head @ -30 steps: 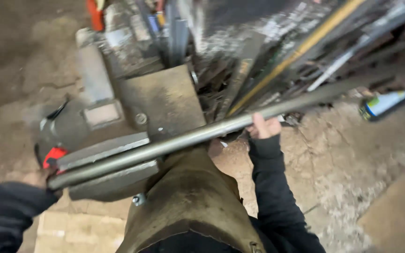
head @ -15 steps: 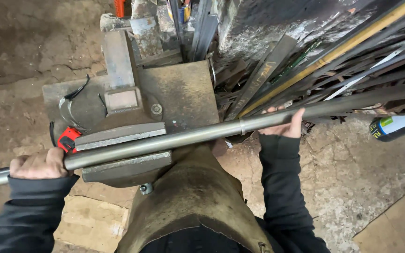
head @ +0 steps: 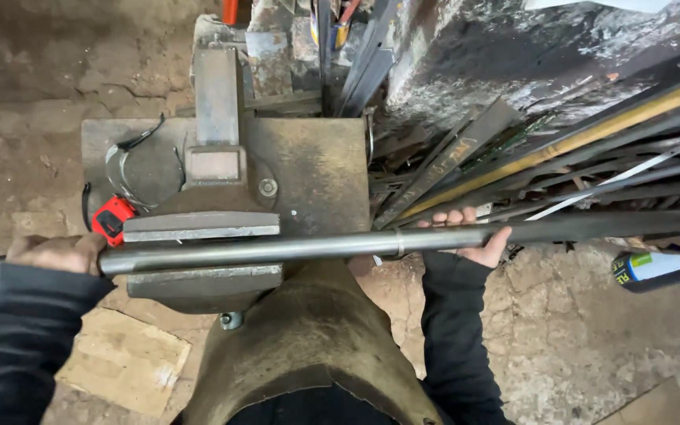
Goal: The person places a long metal rod across a bench vise and measures it with a tape measure. They mark the rod with a scribe at the measured point, reposition the rod in the vise, and repeat measuring and marking at other points along the rod.
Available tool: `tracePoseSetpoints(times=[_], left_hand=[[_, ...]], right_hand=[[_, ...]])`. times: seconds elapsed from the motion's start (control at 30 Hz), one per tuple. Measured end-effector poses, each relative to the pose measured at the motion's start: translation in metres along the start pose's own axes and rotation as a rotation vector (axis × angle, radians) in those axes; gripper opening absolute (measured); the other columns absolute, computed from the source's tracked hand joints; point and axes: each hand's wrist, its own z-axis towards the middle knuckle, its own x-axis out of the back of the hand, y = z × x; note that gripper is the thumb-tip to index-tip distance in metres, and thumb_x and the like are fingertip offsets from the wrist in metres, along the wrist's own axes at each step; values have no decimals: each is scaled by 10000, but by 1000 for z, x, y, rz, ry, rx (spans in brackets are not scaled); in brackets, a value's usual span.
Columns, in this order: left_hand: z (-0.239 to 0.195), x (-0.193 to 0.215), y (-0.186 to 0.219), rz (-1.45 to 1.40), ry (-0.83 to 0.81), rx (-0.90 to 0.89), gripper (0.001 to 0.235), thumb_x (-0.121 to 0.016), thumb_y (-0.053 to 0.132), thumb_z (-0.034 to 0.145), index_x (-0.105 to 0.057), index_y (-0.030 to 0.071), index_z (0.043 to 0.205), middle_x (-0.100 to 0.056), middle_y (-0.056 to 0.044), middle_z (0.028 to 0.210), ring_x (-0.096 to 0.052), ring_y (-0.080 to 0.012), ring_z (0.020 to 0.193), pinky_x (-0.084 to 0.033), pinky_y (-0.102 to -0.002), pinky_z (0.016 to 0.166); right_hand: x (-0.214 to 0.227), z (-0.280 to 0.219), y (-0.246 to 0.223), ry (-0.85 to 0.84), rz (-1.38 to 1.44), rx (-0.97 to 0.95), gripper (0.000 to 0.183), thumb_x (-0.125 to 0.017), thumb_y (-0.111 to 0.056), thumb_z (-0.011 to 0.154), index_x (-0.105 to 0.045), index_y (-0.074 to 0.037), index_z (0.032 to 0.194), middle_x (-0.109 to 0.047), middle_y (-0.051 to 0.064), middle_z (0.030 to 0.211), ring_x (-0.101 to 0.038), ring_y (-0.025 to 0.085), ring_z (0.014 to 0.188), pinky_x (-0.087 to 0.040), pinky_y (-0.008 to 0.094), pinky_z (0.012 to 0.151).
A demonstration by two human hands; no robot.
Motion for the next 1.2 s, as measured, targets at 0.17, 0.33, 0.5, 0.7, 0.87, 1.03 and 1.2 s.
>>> tracePoseSetpoints(times=[0.17,0.33,0.5,0.7,0.87,1.03,1.2], left_hand=[[-22,-59,-13,50,340,32,75,-646,238,996,-640,218,924,-648,7,755,-685,-190,809,-447,-342,870],[11,-51,-39,-208,-27,53,342,-690,270,718,-742,211,1051,-689,-114,809,-696,-339,778,-548,-470,693],[5,5,-13,-132,-135,99,274,-676,262,796,-753,249,1059,-730,-105,798,-724,-334,789,-571,-468,730],[-14,-31,-21,-82,199,53,84,-666,280,912,-703,217,954,-709,-55,821,-711,-257,860,-506,-412,890],[-1,-23,-27,-82,35,23,188,-675,249,774,-726,234,955,-719,-26,770,-711,-240,770,-534,-369,785],[10,-52,-43,-103,-80,125,240,-706,294,770,-726,215,997,-738,-57,816,-738,-256,819,-572,-383,782],[21,-62,-54,-64,-238,108,273,-688,301,786,-755,244,1045,-767,-79,892,-752,-302,865,-591,-417,798]], right_hand=[[36,10,-2,-254,133,-96,570,-633,-730,880,-475,-182,910,-572,-36,874,-599,225,1005,-377,545,1056],[36,33,-2,-631,256,-122,259,-636,-405,836,-479,-202,869,-560,-105,803,-611,138,924,-350,515,1156],[8,26,-13,-527,-2,-109,570,-709,-649,786,-619,-181,1100,-674,2,1074,-580,238,1119,-376,527,1086],[32,20,-16,-389,-134,-121,848,-622,-834,810,-652,-94,1223,-631,132,1304,-572,324,1225,-419,560,1056],[59,22,-12,-405,-59,-65,801,-538,-839,901,-655,-61,1049,-646,154,1251,-589,316,1175,-433,562,1040],[60,16,-10,-198,-144,-37,854,-465,-848,963,-652,-19,1039,-680,196,1167,-632,354,1125,-484,507,1051],[65,15,-12,-60,-178,-73,866,-446,-816,963,-655,13,1101,-698,220,1168,-665,346,1084,-518,472,1020]])
